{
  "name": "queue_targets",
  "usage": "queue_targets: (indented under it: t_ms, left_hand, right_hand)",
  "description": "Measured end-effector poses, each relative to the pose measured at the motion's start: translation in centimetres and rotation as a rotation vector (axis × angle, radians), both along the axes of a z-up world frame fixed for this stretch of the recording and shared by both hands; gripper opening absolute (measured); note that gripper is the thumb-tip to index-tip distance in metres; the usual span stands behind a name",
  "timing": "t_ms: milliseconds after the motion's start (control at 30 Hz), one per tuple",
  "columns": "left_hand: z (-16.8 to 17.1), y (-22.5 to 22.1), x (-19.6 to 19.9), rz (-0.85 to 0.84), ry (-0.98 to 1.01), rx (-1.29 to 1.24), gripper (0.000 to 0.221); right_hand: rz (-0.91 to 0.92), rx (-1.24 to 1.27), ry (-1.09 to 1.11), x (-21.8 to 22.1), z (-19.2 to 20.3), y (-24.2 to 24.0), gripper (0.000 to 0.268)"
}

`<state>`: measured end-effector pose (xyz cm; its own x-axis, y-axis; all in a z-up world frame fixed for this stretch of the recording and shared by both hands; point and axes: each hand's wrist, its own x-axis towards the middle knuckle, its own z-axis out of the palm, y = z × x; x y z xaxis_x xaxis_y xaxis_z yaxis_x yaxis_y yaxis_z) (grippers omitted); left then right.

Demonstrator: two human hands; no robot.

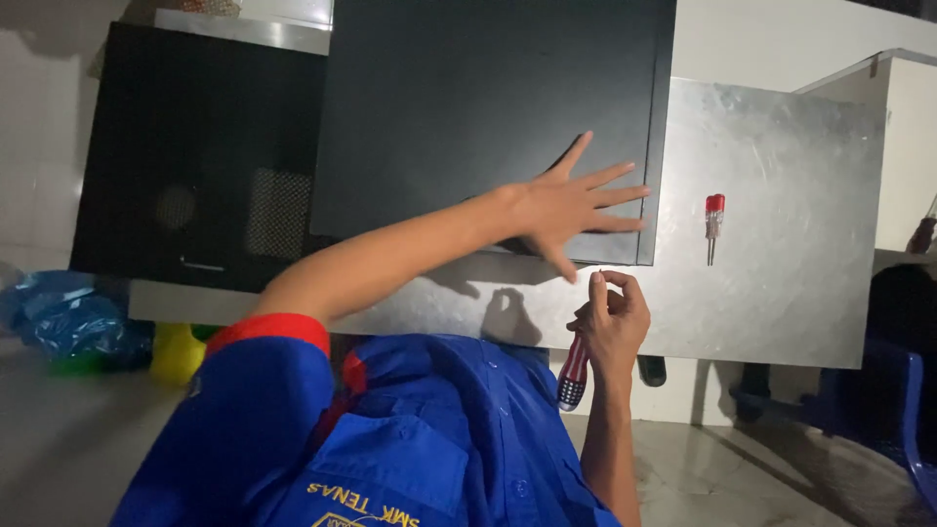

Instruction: Positioning a side panel onto a desktop computer case and securing it with screws using a manual screwdriver.

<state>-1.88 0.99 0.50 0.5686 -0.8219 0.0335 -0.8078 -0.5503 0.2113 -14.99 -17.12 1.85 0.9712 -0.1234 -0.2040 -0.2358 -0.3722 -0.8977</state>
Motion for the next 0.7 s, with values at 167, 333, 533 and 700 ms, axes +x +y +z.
queue_targets:
  t_ms: [167,333,533,700]
  left_hand:
    - [-1.5,-1.3,-1.0,0.046,-0.011,0.029,0.087]
    - [-1.0,-2.7,1.0,0.065,-0.09,-0.065,0.084]
    - [-0.5,-4.3,2.8,0.004,-0.037,-0.033,0.09]
    - [-4.9,-5.9,3.6,-0.105,-0.041,-0.25,0.081]
  right_hand:
    - [-0.003,-0.003,0.04,-0.4,-0.2,-0.6,0.025]
    - [0.0,-0.017,0.021,-0.2,0.2,-0.8,0.025]
    - [-0.04,0.038,0.032,0.1,0.3,-2.0,0.024]
    - [-0.002,0.063,0.076,0.1,0.8,-1.2,0.02]
